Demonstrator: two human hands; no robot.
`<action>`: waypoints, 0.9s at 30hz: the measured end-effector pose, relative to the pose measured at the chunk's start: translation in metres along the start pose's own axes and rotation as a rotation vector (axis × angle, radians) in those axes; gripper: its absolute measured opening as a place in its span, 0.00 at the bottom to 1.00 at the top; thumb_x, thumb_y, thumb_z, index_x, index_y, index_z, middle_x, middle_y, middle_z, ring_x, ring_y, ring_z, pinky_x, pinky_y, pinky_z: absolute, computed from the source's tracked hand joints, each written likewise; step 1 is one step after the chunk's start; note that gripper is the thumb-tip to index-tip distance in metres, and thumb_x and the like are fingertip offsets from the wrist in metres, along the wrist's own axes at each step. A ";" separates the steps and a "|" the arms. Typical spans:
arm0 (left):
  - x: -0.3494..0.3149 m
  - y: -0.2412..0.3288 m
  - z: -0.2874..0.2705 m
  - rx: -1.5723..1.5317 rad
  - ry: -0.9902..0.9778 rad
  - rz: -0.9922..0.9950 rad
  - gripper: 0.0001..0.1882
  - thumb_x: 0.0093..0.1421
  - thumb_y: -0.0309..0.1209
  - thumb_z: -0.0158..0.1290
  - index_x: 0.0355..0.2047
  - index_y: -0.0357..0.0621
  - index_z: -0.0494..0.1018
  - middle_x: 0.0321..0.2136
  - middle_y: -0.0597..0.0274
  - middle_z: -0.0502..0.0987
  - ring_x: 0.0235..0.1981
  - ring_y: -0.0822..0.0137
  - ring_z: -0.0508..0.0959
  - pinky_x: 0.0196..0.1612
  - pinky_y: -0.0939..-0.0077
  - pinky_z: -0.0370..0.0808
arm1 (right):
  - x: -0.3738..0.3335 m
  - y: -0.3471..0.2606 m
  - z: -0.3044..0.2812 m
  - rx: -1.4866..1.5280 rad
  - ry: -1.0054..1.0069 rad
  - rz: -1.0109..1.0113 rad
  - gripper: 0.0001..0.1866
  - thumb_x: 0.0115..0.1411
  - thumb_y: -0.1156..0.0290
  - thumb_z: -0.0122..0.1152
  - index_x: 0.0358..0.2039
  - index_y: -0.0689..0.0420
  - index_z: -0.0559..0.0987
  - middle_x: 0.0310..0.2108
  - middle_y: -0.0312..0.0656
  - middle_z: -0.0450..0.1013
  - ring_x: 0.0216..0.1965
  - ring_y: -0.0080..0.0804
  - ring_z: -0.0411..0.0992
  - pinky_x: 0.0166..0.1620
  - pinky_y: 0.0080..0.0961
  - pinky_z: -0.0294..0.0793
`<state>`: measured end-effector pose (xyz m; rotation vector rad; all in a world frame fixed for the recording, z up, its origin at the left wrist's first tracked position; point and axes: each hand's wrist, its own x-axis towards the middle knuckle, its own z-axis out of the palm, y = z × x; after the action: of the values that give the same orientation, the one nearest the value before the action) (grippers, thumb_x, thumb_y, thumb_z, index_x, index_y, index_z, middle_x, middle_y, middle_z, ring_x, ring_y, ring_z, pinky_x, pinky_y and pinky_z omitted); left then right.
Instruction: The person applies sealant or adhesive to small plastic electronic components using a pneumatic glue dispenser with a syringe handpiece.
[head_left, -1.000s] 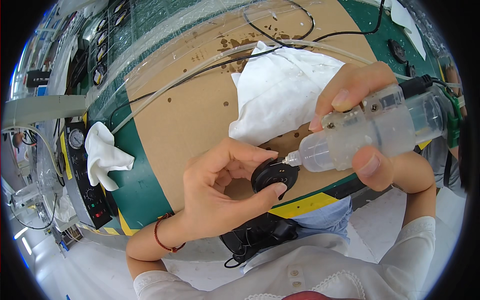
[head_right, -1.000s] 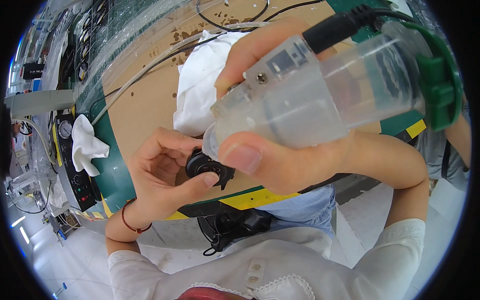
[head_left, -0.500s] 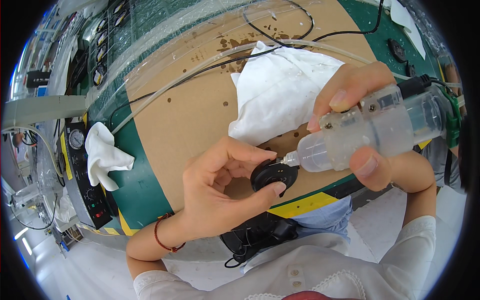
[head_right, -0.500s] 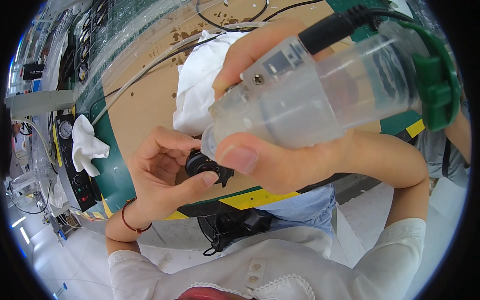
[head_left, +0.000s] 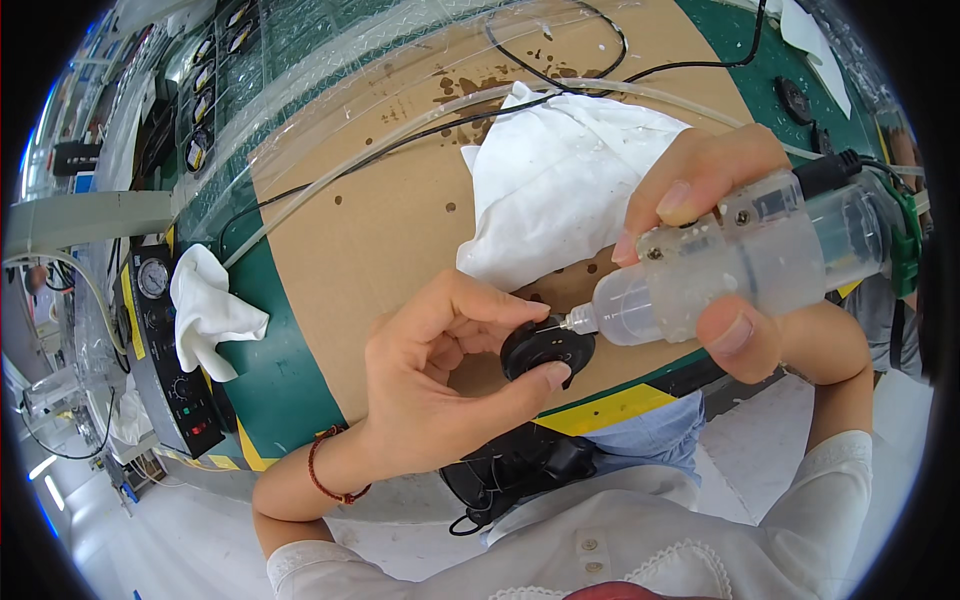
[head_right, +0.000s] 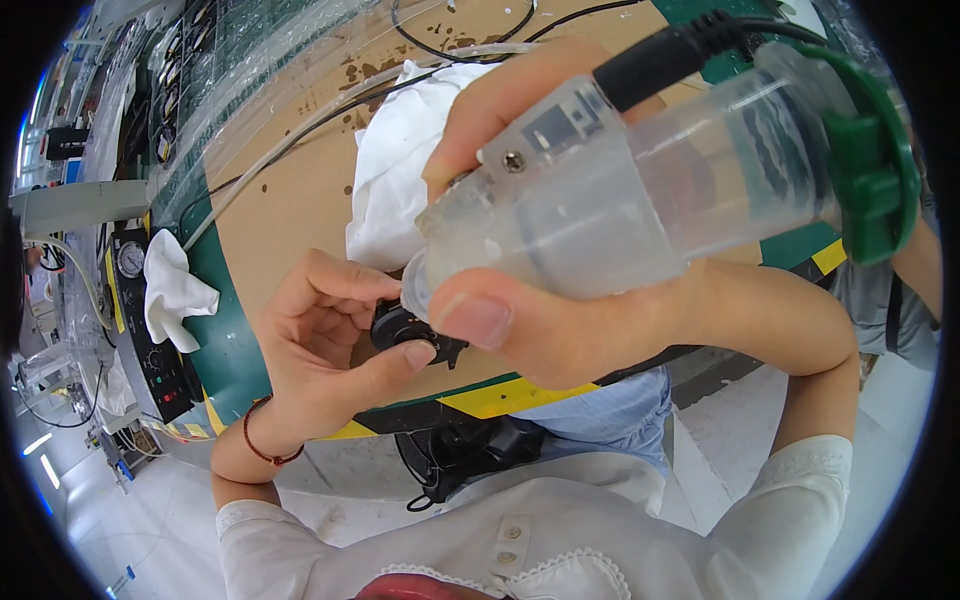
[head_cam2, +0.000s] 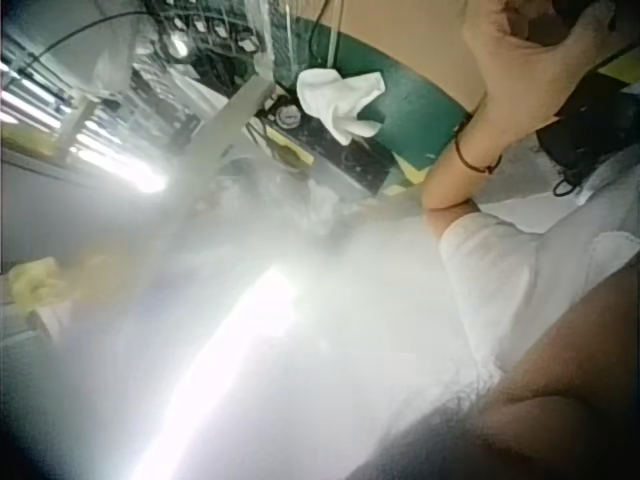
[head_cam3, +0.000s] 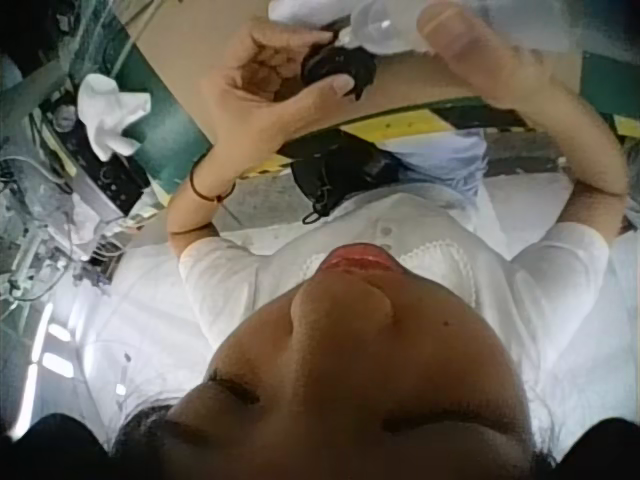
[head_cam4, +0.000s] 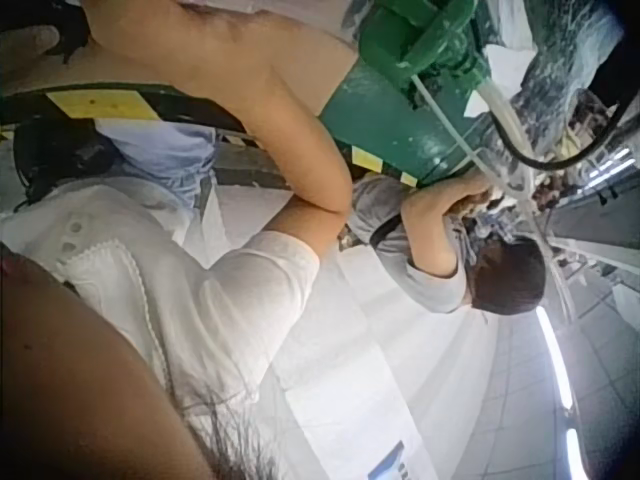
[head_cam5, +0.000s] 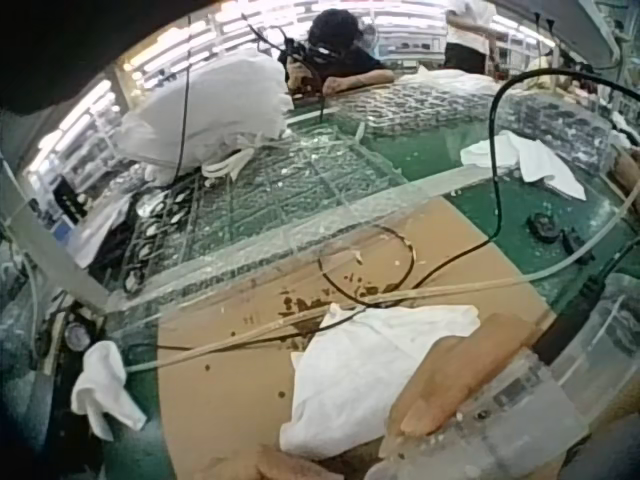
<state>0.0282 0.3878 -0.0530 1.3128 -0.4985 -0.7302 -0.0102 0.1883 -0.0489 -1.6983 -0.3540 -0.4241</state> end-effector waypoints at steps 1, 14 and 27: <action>0.000 0.000 0.000 -0.001 -0.001 0.002 0.16 0.42 0.15 0.55 0.33 0.31 0.65 0.31 0.56 0.72 0.33 0.73 0.73 0.38 0.82 0.70 | 0.000 0.000 0.000 0.000 -0.010 0.000 0.26 0.42 0.51 0.55 0.34 0.55 0.59 0.25 0.43 0.64 0.24 0.24 0.65 0.28 0.16 0.65; -0.001 -0.001 0.000 -0.012 -0.002 0.001 0.16 0.42 0.15 0.55 0.33 0.31 0.65 0.31 0.56 0.71 0.33 0.72 0.73 0.38 0.82 0.69 | 0.001 -0.001 -0.003 -0.001 -0.070 0.001 0.26 0.42 0.52 0.56 0.34 0.55 0.59 0.25 0.44 0.64 0.24 0.25 0.65 0.28 0.18 0.66; -0.001 -0.001 -0.001 0.004 0.003 0.018 0.16 0.41 0.16 0.56 0.32 0.32 0.65 0.31 0.56 0.71 0.33 0.72 0.73 0.38 0.82 0.70 | 0.000 -0.003 -0.001 -0.040 -0.023 0.039 0.26 0.41 0.52 0.56 0.34 0.55 0.59 0.24 0.44 0.64 0.23 0.24 0.64 0.27 0.16 0.65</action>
<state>0.0281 0.3895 -0.0546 1.3109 -0.5088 -0.7121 -0.0114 0.1875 -0.0465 -1.7472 -0.3303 -0.3854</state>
